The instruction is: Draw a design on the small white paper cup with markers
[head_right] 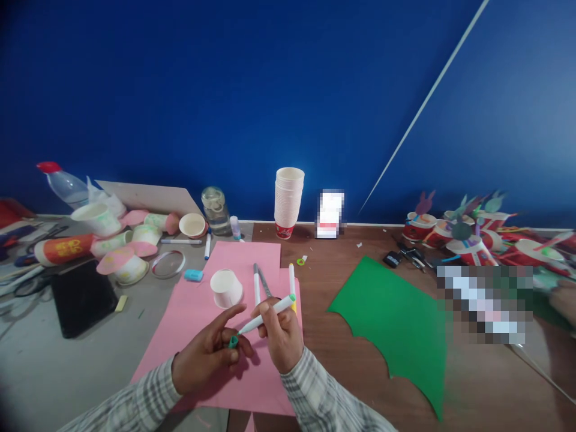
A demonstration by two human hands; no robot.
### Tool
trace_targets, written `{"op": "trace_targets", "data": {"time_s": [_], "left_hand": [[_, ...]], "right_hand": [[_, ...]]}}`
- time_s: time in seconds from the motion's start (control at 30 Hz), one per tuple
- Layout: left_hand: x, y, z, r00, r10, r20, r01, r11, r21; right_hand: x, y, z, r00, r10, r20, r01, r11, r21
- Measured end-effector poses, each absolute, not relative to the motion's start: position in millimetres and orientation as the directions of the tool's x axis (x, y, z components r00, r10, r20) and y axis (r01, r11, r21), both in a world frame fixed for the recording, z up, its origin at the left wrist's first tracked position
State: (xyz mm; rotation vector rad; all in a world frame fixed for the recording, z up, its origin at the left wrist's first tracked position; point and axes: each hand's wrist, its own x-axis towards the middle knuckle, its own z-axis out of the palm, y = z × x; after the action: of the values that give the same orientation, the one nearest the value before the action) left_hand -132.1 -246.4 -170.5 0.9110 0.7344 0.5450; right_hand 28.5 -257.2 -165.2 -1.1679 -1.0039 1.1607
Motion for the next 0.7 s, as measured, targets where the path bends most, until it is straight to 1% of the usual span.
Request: {"op": "trace_targets", "data": {"time_s": [0.13,0.4,0.53,0.6,0.7], "left_hand": [[-132.1,-247.4,-170.8,0.611,0.701,-0.367,-0.061,0.505,0.861],[-135.5,-247.8,-177.1,0.63,0.712,-0.31,-0.053,0.438,0.897],[-137.1,-247.2,-179.1,0.639,0.708,-0.301,0.013,0.38,0.925],[-137.6,-246.9,-178.2,0.601,0.746,-0.288,0.072,0.309,0.948],[-138.2,-247.3,-176.6,0.509,0.841,-0.184,0.24,0.066,0.969]], "right_hand": [[27.5,-256.9,-164.6,0.13,0.991,0.015,-0.11,0.029,-0.993],[24.0,-256.7,-165.0,0.07,0.997,0.035,-0.093,0.042,-0.995],[22.5,-257.6,-168.2,0.04,0.999,0.018,-0.073,0.021,-0.997],[21.8,-256.9,-167.7,0.024,1.0,0.0,-0.075,0.001,-0.997],[21.0,-255.3,-166.2,0.002,1.0,-0.014,-0.094,-0.014,-0.995]]}}
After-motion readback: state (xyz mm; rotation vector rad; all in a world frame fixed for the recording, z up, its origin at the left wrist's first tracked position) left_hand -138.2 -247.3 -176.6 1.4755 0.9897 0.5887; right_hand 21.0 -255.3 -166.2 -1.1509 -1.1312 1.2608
